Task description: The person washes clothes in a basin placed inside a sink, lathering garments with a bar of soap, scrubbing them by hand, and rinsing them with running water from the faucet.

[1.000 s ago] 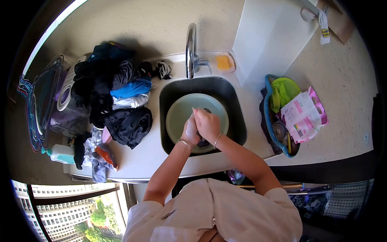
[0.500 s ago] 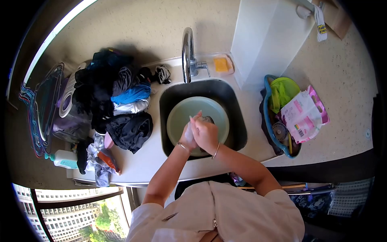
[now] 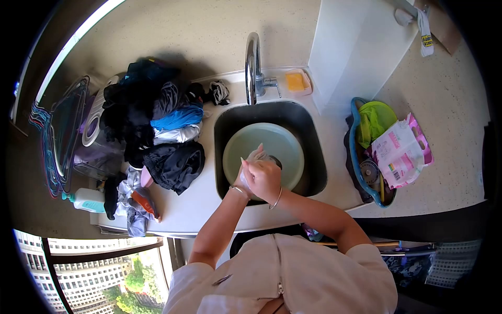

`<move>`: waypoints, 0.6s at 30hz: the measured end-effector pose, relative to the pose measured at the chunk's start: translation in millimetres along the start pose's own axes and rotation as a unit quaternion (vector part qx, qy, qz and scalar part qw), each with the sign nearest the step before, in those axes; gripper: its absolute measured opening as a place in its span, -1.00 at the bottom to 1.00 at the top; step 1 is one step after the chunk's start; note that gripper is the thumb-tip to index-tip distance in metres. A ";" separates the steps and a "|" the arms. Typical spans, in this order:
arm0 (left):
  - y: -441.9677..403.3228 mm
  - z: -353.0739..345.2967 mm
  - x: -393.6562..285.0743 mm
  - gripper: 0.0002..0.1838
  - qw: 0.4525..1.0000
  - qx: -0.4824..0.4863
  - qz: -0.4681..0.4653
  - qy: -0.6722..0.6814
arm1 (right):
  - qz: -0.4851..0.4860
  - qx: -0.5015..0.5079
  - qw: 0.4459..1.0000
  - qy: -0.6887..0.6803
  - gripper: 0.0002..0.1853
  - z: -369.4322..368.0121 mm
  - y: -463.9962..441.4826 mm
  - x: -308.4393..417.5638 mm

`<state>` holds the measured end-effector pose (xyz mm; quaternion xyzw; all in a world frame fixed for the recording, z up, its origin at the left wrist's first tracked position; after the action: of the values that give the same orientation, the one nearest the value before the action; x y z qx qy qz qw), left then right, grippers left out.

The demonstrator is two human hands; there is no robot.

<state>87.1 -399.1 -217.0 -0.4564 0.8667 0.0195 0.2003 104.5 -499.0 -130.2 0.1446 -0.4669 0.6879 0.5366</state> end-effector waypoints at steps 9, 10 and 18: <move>-15.6 -101.4 -64.2 -0.65 0.890 -0.310 0.002 -0.335 | -0.106 0.063 0.961 -0.247 -0.66 -15.8 6.0 -66.5; -18.4 -104.0 -70.9 -0.70 0.891 -0.302 -0.022 -0.339 | -0.161 0.099 0.890 -0.414 -0.64 -19.8 11.8 -74.7; -21.8 -116.5 -85.6 -0.74 0.883 -0.278 0.004 -0.379 | -0.114 0.302 0.918 -0.229 -0.48 -53.5 27.2 -74.6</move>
<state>109.2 -370.0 -75.4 -0.4478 0.6856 0.4321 0.3778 125.4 -501.1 -223.6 0.5054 -0.3273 0.6785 0.4208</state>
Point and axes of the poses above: each hand's wrist, its own y-axis away from the middle knuckle, its own z-axis out of the back of the hand, x = y × z, the point moved 1 cm from there along -y, towards the middle knuckle, and after that the axes turned 1 degree about -y, right-handed, at the moved point
